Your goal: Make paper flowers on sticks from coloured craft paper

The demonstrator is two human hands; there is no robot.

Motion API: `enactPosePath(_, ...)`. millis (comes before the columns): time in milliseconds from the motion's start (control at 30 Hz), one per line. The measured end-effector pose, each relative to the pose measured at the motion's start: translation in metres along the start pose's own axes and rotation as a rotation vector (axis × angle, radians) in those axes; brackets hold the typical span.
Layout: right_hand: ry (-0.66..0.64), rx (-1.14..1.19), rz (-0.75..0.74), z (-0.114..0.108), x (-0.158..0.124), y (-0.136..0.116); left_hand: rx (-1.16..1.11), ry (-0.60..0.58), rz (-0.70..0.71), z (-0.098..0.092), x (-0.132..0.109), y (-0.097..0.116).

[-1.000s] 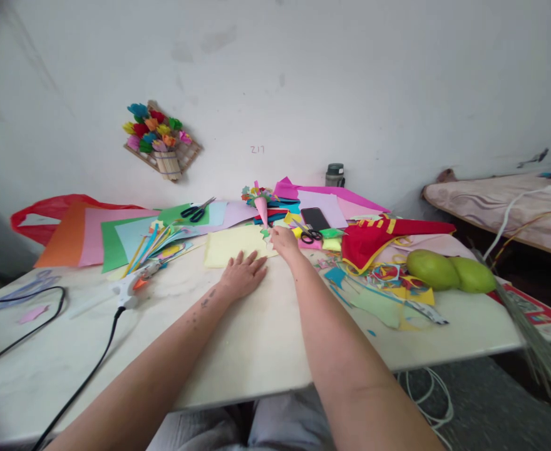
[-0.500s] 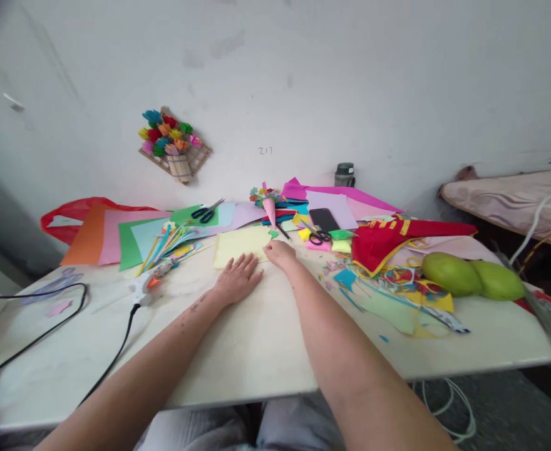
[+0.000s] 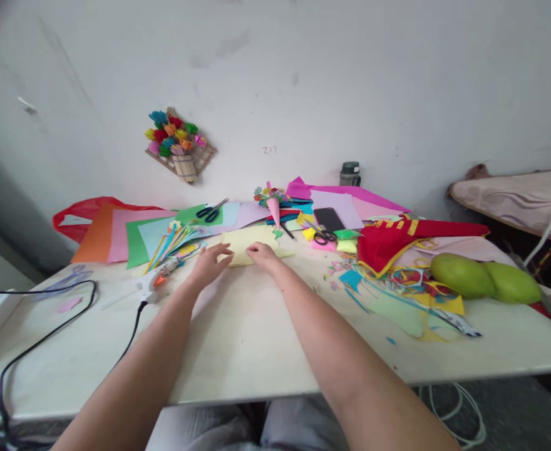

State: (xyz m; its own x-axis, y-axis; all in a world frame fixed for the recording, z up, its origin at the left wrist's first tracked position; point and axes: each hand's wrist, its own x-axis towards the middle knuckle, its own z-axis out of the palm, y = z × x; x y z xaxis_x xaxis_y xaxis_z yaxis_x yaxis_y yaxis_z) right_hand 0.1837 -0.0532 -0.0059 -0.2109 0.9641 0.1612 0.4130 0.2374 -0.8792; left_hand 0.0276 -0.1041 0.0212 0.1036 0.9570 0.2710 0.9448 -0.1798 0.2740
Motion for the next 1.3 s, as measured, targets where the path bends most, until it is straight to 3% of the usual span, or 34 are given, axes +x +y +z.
enactPosePath(67, -0.039, -0.016, -0.013, 0.002, 0.001, 0.0, -0.002, 0.031, -0.051, -0.008, -0.002, -0.016)
enactPosePath(200, -0.086, -0.088, -0.049, 0.01, 0.003, 0.0, -0.042, -0.031, -0.123, -0.006, -0.008, -0.031)
enactPosePath(533, -0.082, -0.331, 0.016, 0.019, 0.008, -0.003, -0.111, -0.045, -0.154, 0.002, -0.008, -0.033)
enactPosePath(800, -0.039, -0.416, 0.086, 0.02, 0.003, -0.014, -0.077, -0.004, -0.176, 0.006, -0.006, -0.037)
enactPosePath(1300, 0.007, -0.522, 0.117, 0.024, 0.0, -0.022, 0.04, -0.06, -0.285, 0.014, 0.0, -0.04)
